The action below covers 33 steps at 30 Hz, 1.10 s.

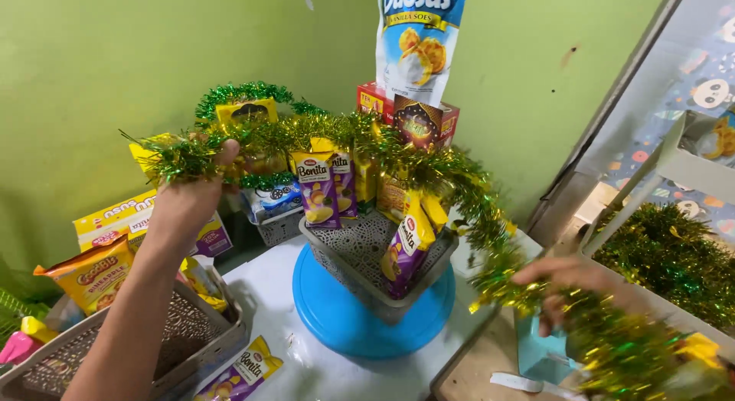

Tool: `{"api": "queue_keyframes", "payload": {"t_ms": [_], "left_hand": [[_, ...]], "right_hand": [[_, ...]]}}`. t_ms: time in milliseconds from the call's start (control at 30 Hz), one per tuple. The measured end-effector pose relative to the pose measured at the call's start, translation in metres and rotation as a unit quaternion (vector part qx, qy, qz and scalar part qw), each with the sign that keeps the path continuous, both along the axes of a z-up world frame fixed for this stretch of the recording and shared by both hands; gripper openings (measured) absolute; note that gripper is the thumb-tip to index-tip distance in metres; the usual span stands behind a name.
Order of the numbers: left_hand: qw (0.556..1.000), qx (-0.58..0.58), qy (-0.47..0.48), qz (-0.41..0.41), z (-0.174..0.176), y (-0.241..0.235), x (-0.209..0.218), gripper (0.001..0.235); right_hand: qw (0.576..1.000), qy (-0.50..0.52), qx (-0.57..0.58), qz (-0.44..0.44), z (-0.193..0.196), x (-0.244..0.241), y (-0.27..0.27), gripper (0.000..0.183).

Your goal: Assembling a decorative gift hamper with snacks and tinsel on a rotating base

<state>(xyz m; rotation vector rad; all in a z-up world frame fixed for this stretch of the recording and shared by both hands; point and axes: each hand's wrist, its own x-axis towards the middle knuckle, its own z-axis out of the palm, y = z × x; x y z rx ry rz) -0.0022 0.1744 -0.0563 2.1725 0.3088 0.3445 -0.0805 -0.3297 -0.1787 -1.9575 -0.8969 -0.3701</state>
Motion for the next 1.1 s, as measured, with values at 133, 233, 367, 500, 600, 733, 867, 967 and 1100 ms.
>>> {"api": "queue_keyframes", "payload": {"t_ms": [133, 233, 367, 500, 600, 733, 867, 967, 1100], "left_hand": [[0.998, 0.046, -0.039, -0.019, -0.019, 0.010, 0.024, 0.073], [0.997, -0.052, -0.059, -0.015, -0.011, -0.006, 0.024, 0.064], [0.973, -0.195, -0.086, -0.086, -0.007, -0.019, 0.034, 0.049], [0.973, -0.020, -0.201, -0.111, -0.013, -0.012, 0.051, 0.050], [0.972, -0.006, -0.225, -0.069, -0.011, -0.010, 0.055, 0.054], [0.955, -0.071, -0.282, -0.057, 0.008, -0.016, 0.038, 0.088], [0.899, 0.008, -0.431, -0.074, 0.012, -0.009, 0.030, 0.049], [0.908, -0.046, -0.408, -0.081, -0.002, 0.004, 0.029, 0.057], [0.855, -0.058, -0.481, -0.184, 0.024, -0.020, -0.015, 0.016]], "right_hand": [[0.945, -0.051, -0.318, -0.058, 0.029, -0.065, 0.127, 0.059], [0.879, 0.106, -0.463, -0.050, -0.003, -0.054, 0.167, 0.093], [0.863, 0.053, -0.490, -0.109, -0.051, -0.040, 0.179, 0.088], [0.870, 0.030, -0.466, -0.158, -0.059, -0.037, 0.172, 0.099], [0.859, -0.012, -0.478, -0.180, -0.067, -0.033, 0.155, 0.111], [0.830, 0.018, -0.526, -0.186, -0.058, -0.022, 0.135, 0.114], [0.771, 0.127, -0.593, -0.194, -0.039, -0.013, 0.117, 0.118], [0.807, 0.047, -0.544, -0.223, -0.040, -0.001, 0.094, 0.121], [0.852, 0.143, -0.465, -0.194, -0.017, 0.010, 0.087, 0.116]]}}
